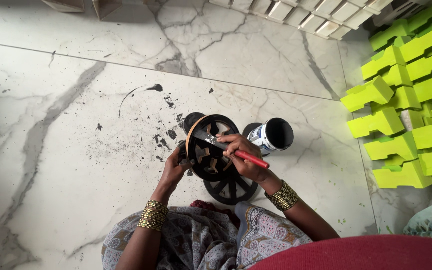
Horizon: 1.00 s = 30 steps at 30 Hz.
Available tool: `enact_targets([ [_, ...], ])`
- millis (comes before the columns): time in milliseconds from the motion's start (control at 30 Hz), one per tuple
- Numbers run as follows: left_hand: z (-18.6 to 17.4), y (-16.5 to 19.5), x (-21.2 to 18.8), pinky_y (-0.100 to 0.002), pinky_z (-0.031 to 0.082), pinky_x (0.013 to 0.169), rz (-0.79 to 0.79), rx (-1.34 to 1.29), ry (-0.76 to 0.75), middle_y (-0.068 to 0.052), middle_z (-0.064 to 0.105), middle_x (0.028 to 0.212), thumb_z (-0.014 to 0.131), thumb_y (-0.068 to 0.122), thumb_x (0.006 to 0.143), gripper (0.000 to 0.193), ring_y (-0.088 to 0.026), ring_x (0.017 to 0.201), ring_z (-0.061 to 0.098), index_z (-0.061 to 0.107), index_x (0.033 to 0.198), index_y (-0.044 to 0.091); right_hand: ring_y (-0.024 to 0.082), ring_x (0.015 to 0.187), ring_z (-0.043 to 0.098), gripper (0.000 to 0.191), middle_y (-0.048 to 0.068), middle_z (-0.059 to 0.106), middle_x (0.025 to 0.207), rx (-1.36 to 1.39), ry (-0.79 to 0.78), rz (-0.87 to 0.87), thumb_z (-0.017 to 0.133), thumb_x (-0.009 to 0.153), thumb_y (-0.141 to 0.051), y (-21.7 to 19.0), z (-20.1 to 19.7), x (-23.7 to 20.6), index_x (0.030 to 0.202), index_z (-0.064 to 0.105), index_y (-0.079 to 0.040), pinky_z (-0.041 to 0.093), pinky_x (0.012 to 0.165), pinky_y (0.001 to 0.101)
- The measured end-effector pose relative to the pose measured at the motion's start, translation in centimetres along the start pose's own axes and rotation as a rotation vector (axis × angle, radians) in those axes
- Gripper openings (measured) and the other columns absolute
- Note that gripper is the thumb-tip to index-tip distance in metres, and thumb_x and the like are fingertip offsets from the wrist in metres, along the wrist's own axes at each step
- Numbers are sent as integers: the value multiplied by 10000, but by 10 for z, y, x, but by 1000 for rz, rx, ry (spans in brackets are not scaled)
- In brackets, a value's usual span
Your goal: The person sits on the floor and paints decorative wheel-shaped wooden and foam cutout pieces black using a paintbrush, dipping the brush into a paint can and rotating each piece to coat its surfaces, working on one piece at a time.
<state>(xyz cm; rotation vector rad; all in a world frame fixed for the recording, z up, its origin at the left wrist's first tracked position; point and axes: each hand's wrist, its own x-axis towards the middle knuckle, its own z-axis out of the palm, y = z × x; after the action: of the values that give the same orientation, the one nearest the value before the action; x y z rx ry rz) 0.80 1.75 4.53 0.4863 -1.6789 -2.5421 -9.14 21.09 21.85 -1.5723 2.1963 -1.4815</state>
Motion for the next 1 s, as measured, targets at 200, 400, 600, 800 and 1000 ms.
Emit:
enact_targets([
  [200, 2, 5, 2, -370, 558, 959, -67, 44, 12, -117, 705, 1236, 662, -87, 843, 595, -216, 1157, 661, 528, 1410, 31, 293, 1284, 672, 167, 132, 668, 1250, -44, 101, 104, 636, 967, 70, 15, -24, 6, 965, 534, -63, 617, 1004, 344],
  [400, 5, 6, 1, -357, 547, 956, -5, 20, -15, -110, 699, 1243, 657, -99, 839, 599, -206, 1156, 653, 530, 1411, 28, 303, 1304, 643, 152, 143, 635, 1270, 40, 137, 137, 611, 977, 74, 17, -29, 0, 996, 537, -58, 580, 1063, 376],
  [600, 2, 2, 2, -346, 535, 954, 43, 16, -19, -106, 696, 1234, 663, -111, 839, 583, -189, 1125, 650, 537, 1396, 8, 313, 1325, 642, 164, 123, 663, 1283, -75, -74, -69, 629, 973, 52, 0, 4, -9, 960, 522, -73, 600, 1052, 361],
  [800, 2, 3, 1, -355, 555, 927, -18, -4, -3, -103, 713, 1206, 647, -92, 850, 572, -189, 1094, 672, 535, 1400, 23, 292, 1261, 672, 165, 122, 670, 1255, -158, 73, 79, 652, 940, 53, 7, -25, -2, 959, 557, -81, 621, 982, 347],
  [1000, 2, 4, 2, -359, 551, 952, 31, 14, -19, -109, 706, 1219, 663, -91, 855, 550, -196, 1129, 659, 547, 1384, 1, 291, 1265, 678, 182, 112, 688, 1238, -135, 22, 47, 657, 940, 89, 1, -27, 3, 964, 561, -64, 597, 1032, 362],
])
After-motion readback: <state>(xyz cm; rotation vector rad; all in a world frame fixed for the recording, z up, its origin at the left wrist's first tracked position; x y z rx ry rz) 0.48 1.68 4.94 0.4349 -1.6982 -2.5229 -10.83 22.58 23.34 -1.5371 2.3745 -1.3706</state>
